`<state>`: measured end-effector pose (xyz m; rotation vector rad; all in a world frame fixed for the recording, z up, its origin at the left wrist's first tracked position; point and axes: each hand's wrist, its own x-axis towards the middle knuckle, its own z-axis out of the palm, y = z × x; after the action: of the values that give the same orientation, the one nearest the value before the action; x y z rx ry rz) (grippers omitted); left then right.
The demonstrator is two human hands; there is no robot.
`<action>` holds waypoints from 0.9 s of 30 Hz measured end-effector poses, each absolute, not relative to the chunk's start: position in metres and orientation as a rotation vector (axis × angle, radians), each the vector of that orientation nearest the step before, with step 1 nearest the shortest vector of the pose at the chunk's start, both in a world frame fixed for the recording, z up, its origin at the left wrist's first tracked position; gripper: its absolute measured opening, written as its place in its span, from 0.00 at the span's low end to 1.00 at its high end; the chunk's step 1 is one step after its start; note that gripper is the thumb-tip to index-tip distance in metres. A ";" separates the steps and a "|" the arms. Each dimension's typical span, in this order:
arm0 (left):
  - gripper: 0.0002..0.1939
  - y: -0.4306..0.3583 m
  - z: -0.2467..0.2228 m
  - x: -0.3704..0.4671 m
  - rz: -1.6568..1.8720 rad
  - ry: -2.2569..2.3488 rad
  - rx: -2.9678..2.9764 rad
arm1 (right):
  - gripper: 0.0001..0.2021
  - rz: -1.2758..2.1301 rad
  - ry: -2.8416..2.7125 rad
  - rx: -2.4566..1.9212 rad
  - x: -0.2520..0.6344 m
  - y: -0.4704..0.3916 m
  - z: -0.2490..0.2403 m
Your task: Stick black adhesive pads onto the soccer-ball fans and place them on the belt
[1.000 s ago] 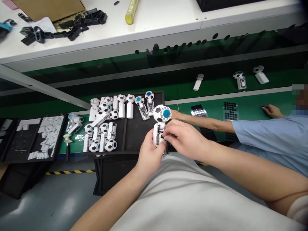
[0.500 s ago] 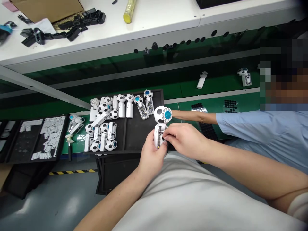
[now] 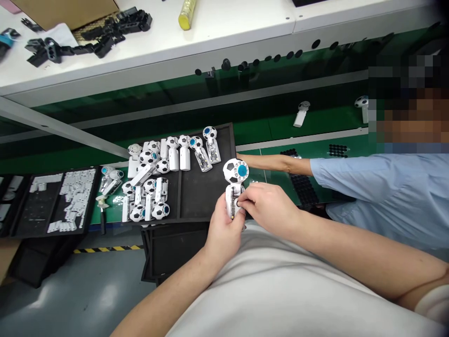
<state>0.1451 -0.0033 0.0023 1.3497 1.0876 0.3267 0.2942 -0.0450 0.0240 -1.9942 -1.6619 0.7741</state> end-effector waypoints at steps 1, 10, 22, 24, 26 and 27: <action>0.17 -0.003 0.003 0.145 0.322 1.090 1.335 | 0.06 0.757 -1.654 -1.996 0.294 -0.045 0.023; 0.24 -0.009 -0.005 0.143 0.326 0.969 1.137 | 0.23 1.249 -0.896 -1.764 0.297 -0.050 -0.004; 0.38 0.178 -0.082 0.232 -0.091 1.782 1.689 | 0.27 1.224 -0.440 -1.633 0.307 -0.087 -0.057; 0.42 0.184 -0.098 0.244 -0.182 1.853 1.659 | 0.27 1.225 -0.404 -1.660 0.308 -0.096 -0.061; 0.43 0.182 -0.111 0.246 -0.235 1.886 1.673 | 0.27 1.219 -0.359 -1.687 0.310 -0.103 -0.063; 0.42 0.181 -0.115 0.244 -0.251 1.885 1.690 | 0.28 1.212 -0.337 -1.697 0.312 -0.105 -0.063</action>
<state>0.2436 0.1805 -0.1153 1.6897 1.8845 -0.2514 0.3117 -0.1047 -0.0634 -1.6969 -0.3371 1.2117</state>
